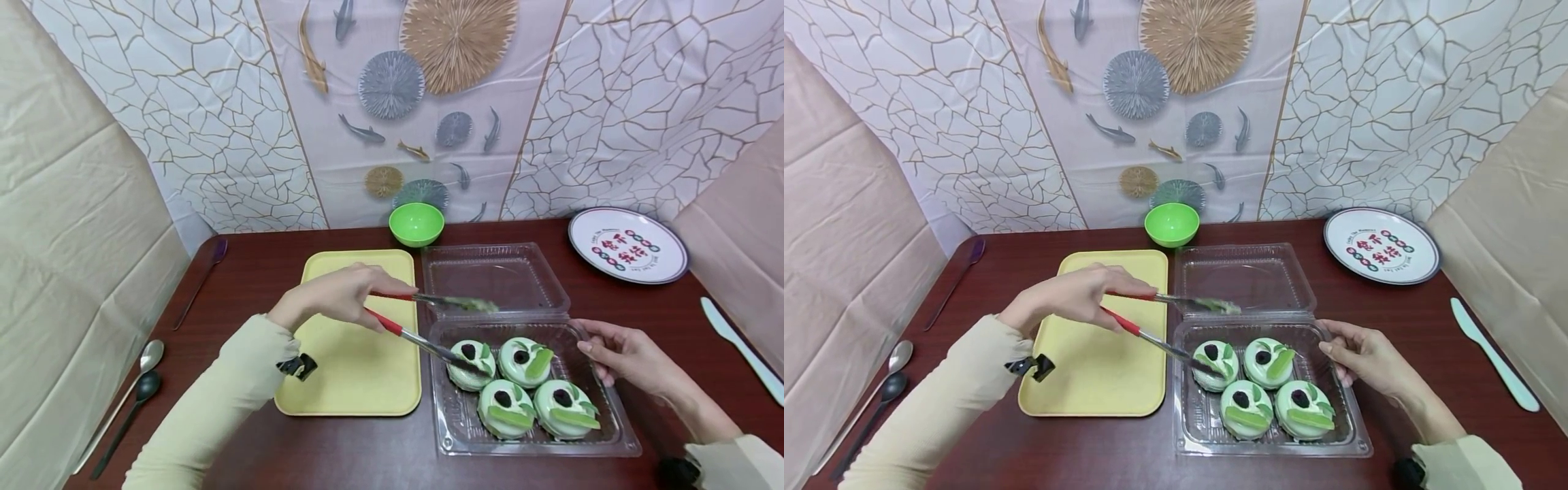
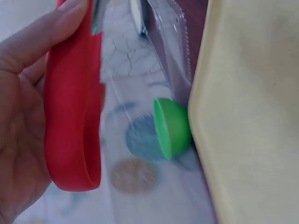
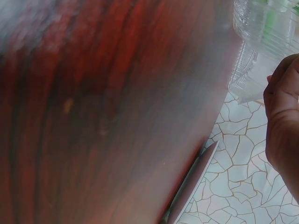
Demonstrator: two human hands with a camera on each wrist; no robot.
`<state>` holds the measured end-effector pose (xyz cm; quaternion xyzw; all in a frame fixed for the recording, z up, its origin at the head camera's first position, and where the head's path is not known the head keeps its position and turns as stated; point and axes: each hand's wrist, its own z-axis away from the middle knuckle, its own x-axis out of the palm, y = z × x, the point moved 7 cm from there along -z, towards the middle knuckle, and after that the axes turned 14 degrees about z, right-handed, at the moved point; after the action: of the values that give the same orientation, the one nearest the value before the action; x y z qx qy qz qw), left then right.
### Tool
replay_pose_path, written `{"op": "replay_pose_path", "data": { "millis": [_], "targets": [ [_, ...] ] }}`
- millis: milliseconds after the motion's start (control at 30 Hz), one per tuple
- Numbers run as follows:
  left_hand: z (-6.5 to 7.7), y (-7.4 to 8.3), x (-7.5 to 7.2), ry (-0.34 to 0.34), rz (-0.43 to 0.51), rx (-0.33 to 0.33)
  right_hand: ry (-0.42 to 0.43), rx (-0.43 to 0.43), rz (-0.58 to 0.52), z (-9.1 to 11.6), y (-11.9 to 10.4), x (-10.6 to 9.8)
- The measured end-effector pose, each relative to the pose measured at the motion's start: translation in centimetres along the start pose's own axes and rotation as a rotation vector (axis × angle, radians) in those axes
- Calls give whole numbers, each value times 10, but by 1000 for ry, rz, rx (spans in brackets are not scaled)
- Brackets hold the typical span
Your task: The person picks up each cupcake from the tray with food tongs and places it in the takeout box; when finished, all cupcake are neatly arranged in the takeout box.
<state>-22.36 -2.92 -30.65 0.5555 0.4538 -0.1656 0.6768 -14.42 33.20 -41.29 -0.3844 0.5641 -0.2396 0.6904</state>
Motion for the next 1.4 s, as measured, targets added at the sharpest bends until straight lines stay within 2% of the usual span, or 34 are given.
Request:
{"op": "replay_pose_path", "data": {
  "millis": [100, 133, 300, 367, 467, 600, 800, 1167, 1400],
  "targets": [
    [26, -18, -9, 234, 97, -92, 4, 16, 15, 1, 1, -1],
    [35, -26, -12, 321, 140, -143, 5, 23, 20, 1, 2, -2],
    [91, -70, -19, 747, 266, -473, 16, 43, 44, 3, 4, -3],
    [115, -85, -18, 867, 275, -604, 21, 49, 50, 3, 4, -4],
    [145, -104, -15, 976, 283, -746, 21, 57, 52, 4, 5, -4],
    [173, -123, -8, 1008, 264, -861, 20, 42, 36, 4, 5, -5],
    [196, -143, 6, 986, 245, -964, 27, 19, 21, 6, 4, -5],
    [205, -145, 19, 934, 187, -1021, 37, 59, 48, 7, 6, -6],
    [212, -148, 25, 932, 202, -1131, 33, 57, 48, 5, 4, -7]
  ]
}}
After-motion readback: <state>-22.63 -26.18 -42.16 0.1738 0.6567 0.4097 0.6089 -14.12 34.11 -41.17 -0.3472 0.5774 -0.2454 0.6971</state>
